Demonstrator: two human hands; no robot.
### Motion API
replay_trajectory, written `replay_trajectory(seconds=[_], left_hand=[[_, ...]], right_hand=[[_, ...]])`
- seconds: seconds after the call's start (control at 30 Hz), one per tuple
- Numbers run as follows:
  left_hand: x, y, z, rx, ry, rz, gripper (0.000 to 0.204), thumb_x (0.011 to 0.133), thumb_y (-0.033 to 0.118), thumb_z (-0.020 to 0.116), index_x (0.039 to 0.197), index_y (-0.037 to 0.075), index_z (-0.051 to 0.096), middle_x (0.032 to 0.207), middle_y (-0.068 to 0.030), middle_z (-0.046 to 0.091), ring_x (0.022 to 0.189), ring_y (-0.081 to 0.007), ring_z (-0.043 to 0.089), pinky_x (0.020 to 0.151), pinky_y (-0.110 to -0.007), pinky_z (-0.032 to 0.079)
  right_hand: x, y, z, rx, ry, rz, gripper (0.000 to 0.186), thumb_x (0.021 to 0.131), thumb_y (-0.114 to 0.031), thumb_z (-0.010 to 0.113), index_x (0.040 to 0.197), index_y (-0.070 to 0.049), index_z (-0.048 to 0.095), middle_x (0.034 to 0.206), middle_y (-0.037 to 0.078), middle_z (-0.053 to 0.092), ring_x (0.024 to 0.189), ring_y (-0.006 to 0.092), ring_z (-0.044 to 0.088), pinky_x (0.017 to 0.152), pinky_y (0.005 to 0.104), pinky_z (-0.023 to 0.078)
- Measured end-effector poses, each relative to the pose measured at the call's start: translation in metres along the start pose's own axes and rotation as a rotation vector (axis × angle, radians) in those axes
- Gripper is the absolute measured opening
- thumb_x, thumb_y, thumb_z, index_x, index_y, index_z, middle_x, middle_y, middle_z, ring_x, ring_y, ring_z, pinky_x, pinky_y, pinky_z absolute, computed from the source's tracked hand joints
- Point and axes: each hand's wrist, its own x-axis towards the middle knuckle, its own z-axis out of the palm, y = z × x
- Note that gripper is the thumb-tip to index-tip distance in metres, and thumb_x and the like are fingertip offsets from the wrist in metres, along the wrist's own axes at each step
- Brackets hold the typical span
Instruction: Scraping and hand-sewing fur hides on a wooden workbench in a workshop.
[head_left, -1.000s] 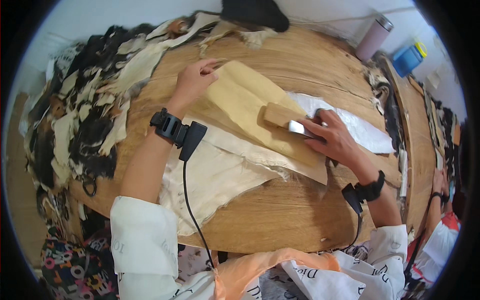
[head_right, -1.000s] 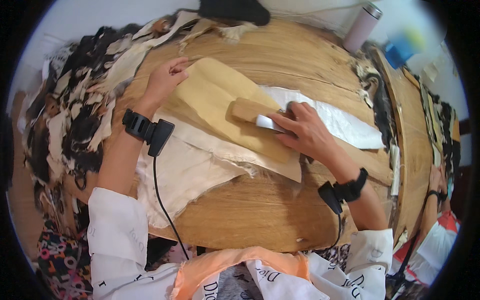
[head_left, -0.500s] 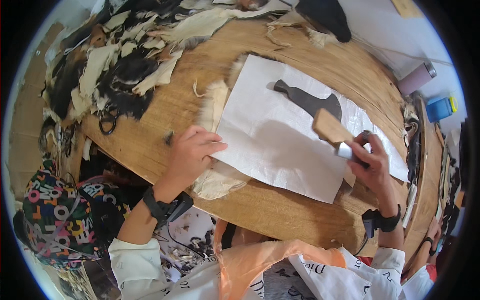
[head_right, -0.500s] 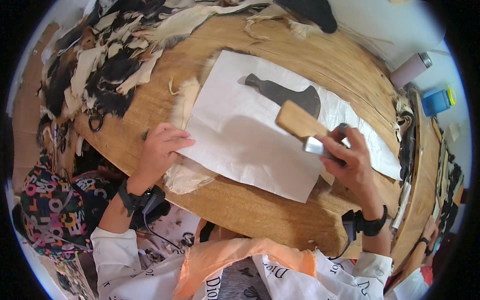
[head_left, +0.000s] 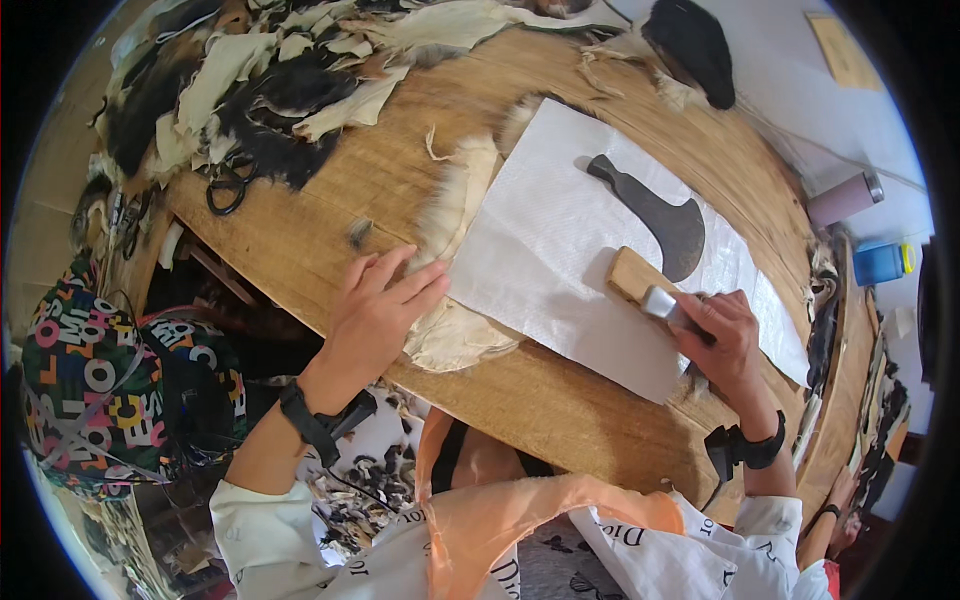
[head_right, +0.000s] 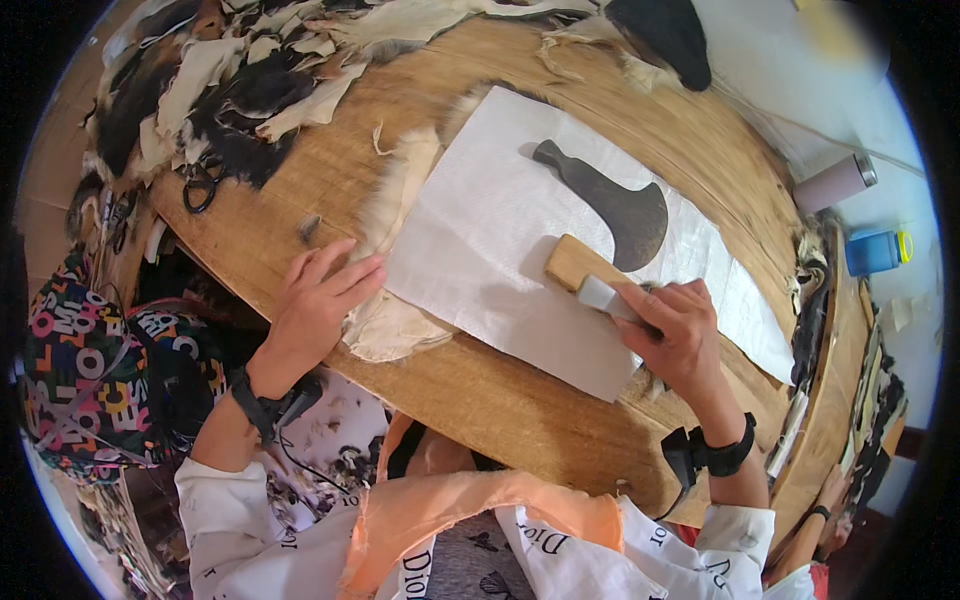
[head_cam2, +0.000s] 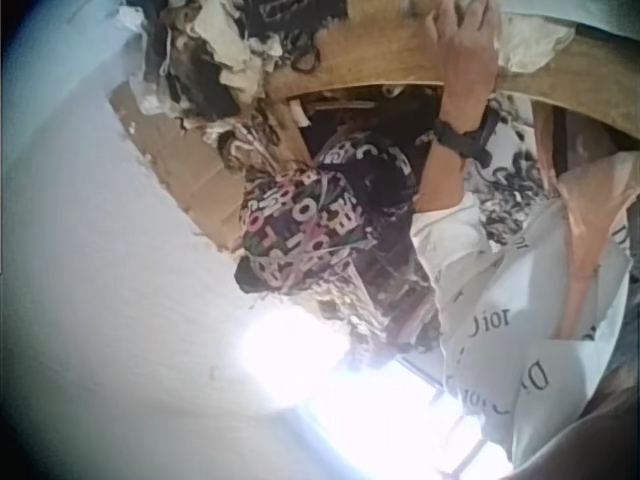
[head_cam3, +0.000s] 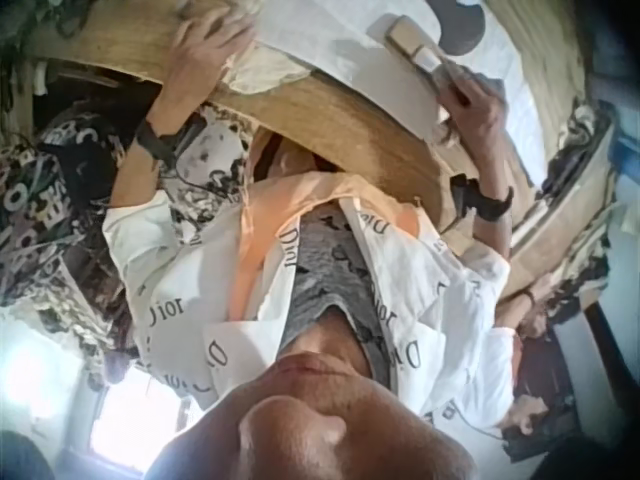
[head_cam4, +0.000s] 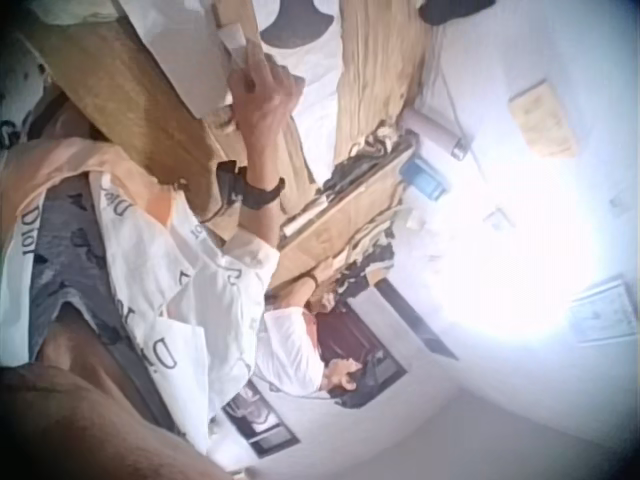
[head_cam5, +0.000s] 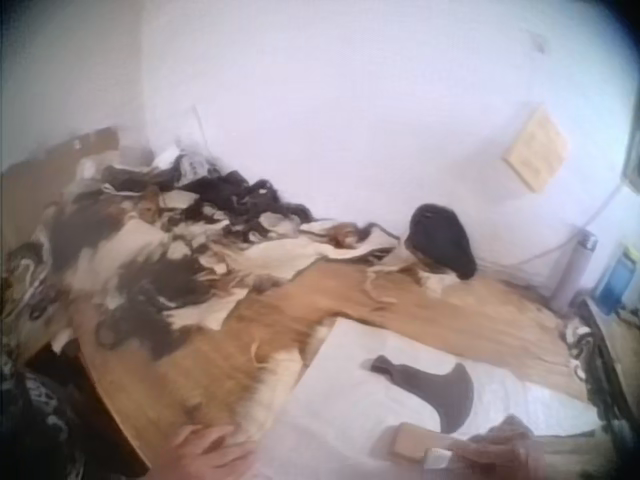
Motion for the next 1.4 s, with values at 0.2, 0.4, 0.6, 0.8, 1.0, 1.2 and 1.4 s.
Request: replay_trajectory(seconds=[0.2,0.4,0.6,0.8,1.0,1.2,1.4], left_hand=[[-0.008,0.016,-0.014,-0.033,0.046,-0.16,0.03,0.075,0.002,0.055,0.103,0.007,0.064,0.11,-0.0048,0.061,0.105,-0.0268,0.052,0.088,-0.038,0.041],[-0.019,0.05,-0.016,-0.249,0.124,-0.283,0.02,0.072,0.0,0.062,0.092,0.003,0.061,0.091,-0.0089,0.058,0.085,-0.027,0.055,0.072,-0.034,0.047],[-0.009,0.074,0.003,-0.289,0.127,-0.221,0.015,0.072,0.003,0.065,0.086,0.003,0.059,0.087,-0.0071,0.055,0.082,-0.024,0.054,0.071,-0.032,0.047],[0.001,0.082,0.013,-0.298,0.086,-0.177,0.016,0.074,0.008,0.066,0.087,0.002,0.059,0.087,-0.0078,0.053,0.085,-0.0237,0.052,0.071,-0.031,0.046],[-0.001,0.092,0.016,-0.168,0.004,-0.102,0.024,0.071,0.002,0.061,0.094,-0.002,0.059,0.089,-0.0115,0.052,0.081,-0.0269,0.05,0.07,-0.033,0.046],[0.001,0.093,0.018,-0.016,0.047,-0.051,0.023,0.063,0.004,0.058,0.086,-0.002,0.06,0.08,-0.0068,0.047,0.075,-0.0193,0.049,0.06,-0.024,0.046],[-0.003,0.091,0.019,-0.11,0.055,-0.081,0.026,0.063,0.005,0.057,0.088,-0.003,0.061,0.083,-0.0065,0.049,0.078,-0.0197,0.05,0.063,-0.024,0.047]], right_hand=[[0.051,-0.02,0.003,1.595,-0.131,0.253,0.038,0.088,-0.035,0.046,0.099,-0.001,0.058,0.103,0.011,0.059,0.095,0.0153,0.053,0.083,0.024,0.039],[0.093,-0.052,0.057,1.216,-0.564,0.366,0.031,0.094,-0.024,0.04,0.111,-0.003,0.055,0.104,0.009,0.059,0.097,0.0148,0.054,0.087,0.0265,0.04],[0.098,-0.059,0.098,0.873,-0.509,-0.048,0.03,0.095,-0.024,0.042,0.107,-0.001,0.058,0.091,0.011,0.061,0.085,0.021,0.056,0.08,0.0309,0.043],[0.096,-0.058,0.1,0.8,-0.455,-0.232,0.028,0.093,-0.025,0.045,0.101,-0.002,0.06,0.082,0.019,0.062,0.076,0.0349,0.06,0.07,0.0369,0.046],[0.094,-0.064,0.107,0.823,-0.411,-0.336,0.024,0.091,-0.02,0.047,0.098,-0.001,0.06,0.076,0.021,0.061,0.07,0.0371,0.059,0.066,0.0393,0.048],[0.094,-0.065,0.109,0.761,-0.409,-0.327,0.024,0.089,-0.019,0.049,0.097,0.0,0.061,0.071,0.022,0.06,0.066,0.0383,0.058,0.064,0.0402,0.048],[0.09,-0.059,0.117,0.796,-0.35,-0.355,0.023,0.087,-0.018,0.051,0.097,0.0,0.062,0.067,0.022,0.058,0.064,0.0391,0.057,0.062,0.0408,0.047]])
